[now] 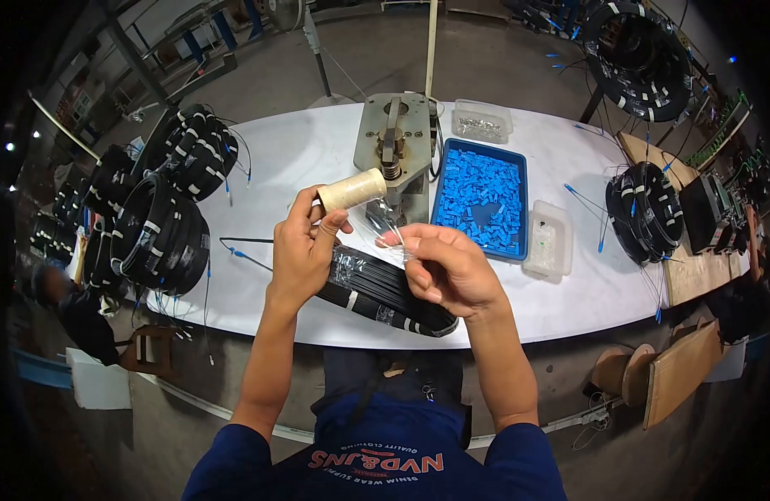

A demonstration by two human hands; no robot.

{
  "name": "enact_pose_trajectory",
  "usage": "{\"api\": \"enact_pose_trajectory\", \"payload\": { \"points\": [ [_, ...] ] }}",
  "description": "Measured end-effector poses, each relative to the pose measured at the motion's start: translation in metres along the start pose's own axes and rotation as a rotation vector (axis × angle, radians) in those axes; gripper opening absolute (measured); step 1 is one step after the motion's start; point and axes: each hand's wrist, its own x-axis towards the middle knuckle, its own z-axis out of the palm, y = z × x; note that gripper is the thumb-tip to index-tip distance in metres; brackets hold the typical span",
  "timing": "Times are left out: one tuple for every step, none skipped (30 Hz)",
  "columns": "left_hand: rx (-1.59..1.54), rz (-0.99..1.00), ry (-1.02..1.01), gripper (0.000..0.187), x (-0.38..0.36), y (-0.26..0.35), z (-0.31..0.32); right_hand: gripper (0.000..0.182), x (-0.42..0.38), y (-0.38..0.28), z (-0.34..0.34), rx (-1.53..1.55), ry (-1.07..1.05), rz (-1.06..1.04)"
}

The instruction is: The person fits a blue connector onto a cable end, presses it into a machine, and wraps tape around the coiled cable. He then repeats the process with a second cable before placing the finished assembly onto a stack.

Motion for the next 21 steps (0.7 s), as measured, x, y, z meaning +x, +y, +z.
{"api": "enact_pose_trajectory", "payload": {
  "points": [
    [0.0, 0.006, 0.006, 0.044, 0.0, 0.0, 0.001, 0.03, 0.001, -0.001, -0.006, -0.001, -0.03, 0.018],
    [0.001, 0.012, 0.011, 0.045, 0.0, 0.001, 0.002, 0.029, 0.001, -0.003, -0.009, 0.0, -0.059, 0.036],
    [0.001, 0.013, 0.01, 0.045, -0.001, 0.001, 0.004, 0.027, 0.001, -0.004, -0.011, -0.036, -0.053, 0.058],
    [-0.012, -0.005, 0.007, 0.043, -0.001, 0.002, 0.005, 0.027, 0.002, -0.007, -0.014, -0.037, -0.053, 0.056],
    [-0.025, -0.023, 0.002, 0.04, -0.001, 0.003, 0.007, 0.026, 0.003, -0.01, -0.02, -0.094, -0.119, 0.093],
    [-0.027, -0.02, 0.001, 0.04, -0.001, 0.003, 0.008, 0.024, 0.005, -0.012, -0.024, -0.151, -0.184, 0.13],
    [-0.025, -0.009, 0.014, 0.042, 0.0, 0.002, 0.009, 0.024, 0.008, -0.014, -0.025, -0.152, -0.183, 0.127],
    [-0.022, 0.002, 0.027, 0.044, 0.001, 0.0, 0.01, 0.022, 0.013, -0.015, -0.025, -0.309, -0.124, 0.095],
    [-0.021, 0.005, 0.026, 0.044, 0.002, -0.002, 0.012, 0.02, 0.017, -0.015, -0.025, -0.465, -0.064, 0.061],
    [-0.048, 0.011, 0.036, 0.044, 0.004, -0.004, 0.013, 0.02, 0.024, -0.015, -0.026, -0.466, -0.066, 0.057],
    [-0.076, 0.018, 0.047, 0.044, 0.005, -0.005, 0.014, 0.018, 0.031, -0.014, -0.028, -0.579, -0.052, 0.065],
    [-0.075, 0.022, 0.046, 0.044, 0.006, -0.004, 0.013, 0.016, 0.037, -0.011, -0.03, -0.692, -0.038, 0.073],
    [-0.061, 0.008, 0.042, 0.044, 0.007, -0.003, 0.013, 0.016, 0.044, -0.005, -0.033, -0.676, -0.043, 0.072],
    [-0.046, -0.008, 0.039, 0.043, 0.008, -0.003, 0.012, 0.016, 0.05, 0.001, -0.037, -0.677, -0.045, 0.068],
    [-0.043, -0.004, 0.041, 0.043, 0.008, -0.003, 0.012, 0.016, 0.057, 0.006, -0.042, -0.601, -0.056, 0.092],
    [-0.024, -0.001, 0.041, 0.043, 0.008, -0.003, 0.013, 0.017, 0.063, 0.01, -0.044, -0.523, -0.067, 0.117],
    [-0.006, 0.002, 0.04, 0.043, 0.008, -0.004, 0.013, 0.017, 0.068, 0.012, -0.044, -0.524, -0.065, 0.136],
    [-0.005, 0.003, 0.04, 0.043, 0.008, -0.004, 0.012, 0.017, 0.073, 0.014, -0.046, -0.524, -0.066, 0.134],
    [-0.038, 0.025, 0.034, 0.043, 0.008, -0.005, 0.011, 0.017, 0.079, 0.017, -0.05, -0.481, -0.084, 0.145],
    [-0.072, 0.047, 0.026, 0.043, 0.008, -0.007, 0.011, 0.017, 0.084, 0.018, -0.053, -0.439, -0.1, 0.156],
    [-0.075, 0.047, 0.02, 0.043, 0.007, -0.009, 0.011, 0.015, 0.089, 0.019, -0.056, -0.405, -0.075, 0.173]
  ]
}}
